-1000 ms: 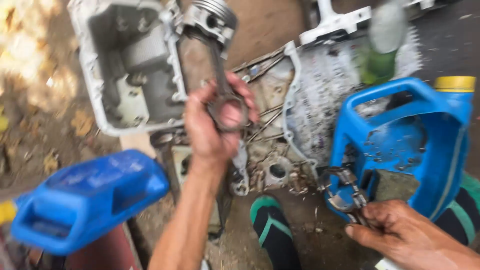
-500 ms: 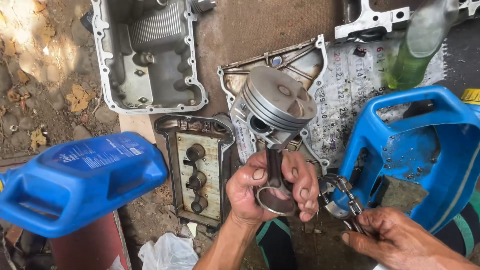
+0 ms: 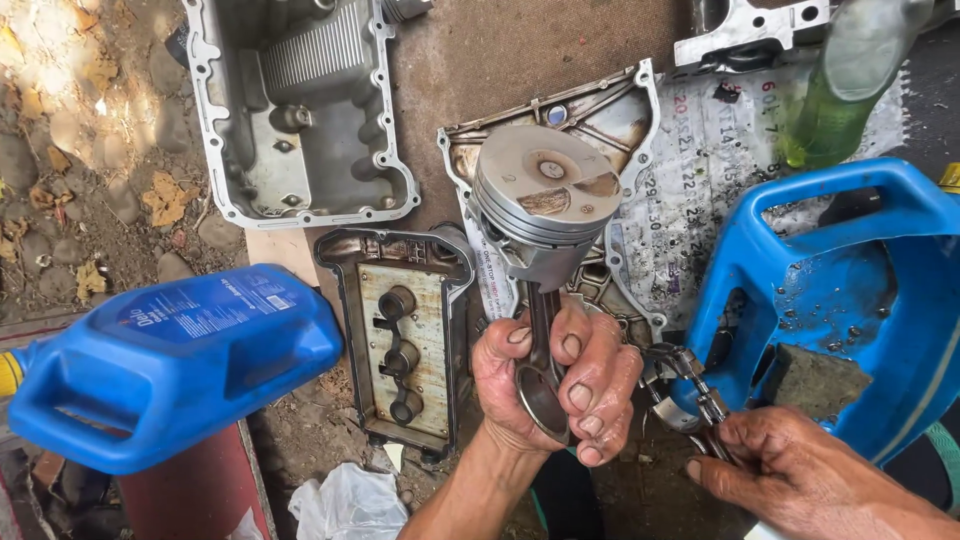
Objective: The person cleans a piston and connecting rod assembly using a liquid from a bottle and a rag. They wipe the parts thoroughly, then disassemble the connecting rod from the piston to clean the individual components and the rod cap.
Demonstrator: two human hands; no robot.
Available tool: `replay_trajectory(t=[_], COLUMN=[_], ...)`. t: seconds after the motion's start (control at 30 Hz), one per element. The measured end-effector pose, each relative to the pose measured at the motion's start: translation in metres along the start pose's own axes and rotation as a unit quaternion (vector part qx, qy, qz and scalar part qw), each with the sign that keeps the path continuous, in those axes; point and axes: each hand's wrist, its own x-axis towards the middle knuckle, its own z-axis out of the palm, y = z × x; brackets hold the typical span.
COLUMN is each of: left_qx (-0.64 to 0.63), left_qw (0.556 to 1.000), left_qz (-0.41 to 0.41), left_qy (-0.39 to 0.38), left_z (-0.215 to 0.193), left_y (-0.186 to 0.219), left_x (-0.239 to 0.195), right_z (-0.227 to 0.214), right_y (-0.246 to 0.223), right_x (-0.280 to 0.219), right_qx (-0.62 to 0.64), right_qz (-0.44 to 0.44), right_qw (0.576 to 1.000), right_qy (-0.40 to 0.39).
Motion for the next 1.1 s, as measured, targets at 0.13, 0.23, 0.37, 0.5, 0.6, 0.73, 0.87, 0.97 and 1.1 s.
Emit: replay_trajectory(t=[0.13,0.23,0.37,0.5,0.6,0.73,0.87,0.97,1.1], left_qx=[-0.031,-0.045,-0.036,-0.057,-0.049,0.017,0.059,0.089,0.112], left_qw=[0.999,0.999,0.998,0.994,0.993,0.997,0.997,0.995,0.991], left_qz=[-0.013,0.004,0.05,0.062,0.067,0.046,0.014,-0.017,-0.04], left_qy=[-0.003,0.002,0.033,0.065,0.08,0.058,0.051,0.047,0.061], left_z=[-0.002,-0.006,-0.006,-0.006,-0.012,-0.014,-0.012,-0.008,0.002], left_y=[-0.002,-0.007,-0.011,-0.01,-0.009,-0.011,-0.012,-0.011,-0.014], left_x=[0.0,-0.002,0.001,0.0,-0.001,-0.001,-0.002,0.0,0.001], right_z=[0.0,0.0,-0.002,-0.001,-0.002,-0.004,-0.003,-0.002,-0.002], right_y=[-0.006,-0.014,-0.024,-0.018,-0.02,-0.025,-0.027,-0.016,-0.021], right_x=[-0.003,-0.007,-0.01,-0.009,-0.01,-0.01,-0.012,-0.008,-0.011], right_qx=[-0.005,-0.034,-0.065,-0.051,-0.066,-0.074,-0.081,-0.031,-0.026], right_qz=[0.025,0.039,0.047,0.025,0.043,0.035,0.047,0.019,0.049], right_qw=[1.0,0.999,0.997,0.998,0.997,0.997,0.996,0.999,0.998], right_qy=[-0.003,0.004,0.011,0.016,0.014,0.016,0.011,0.015,0.017])
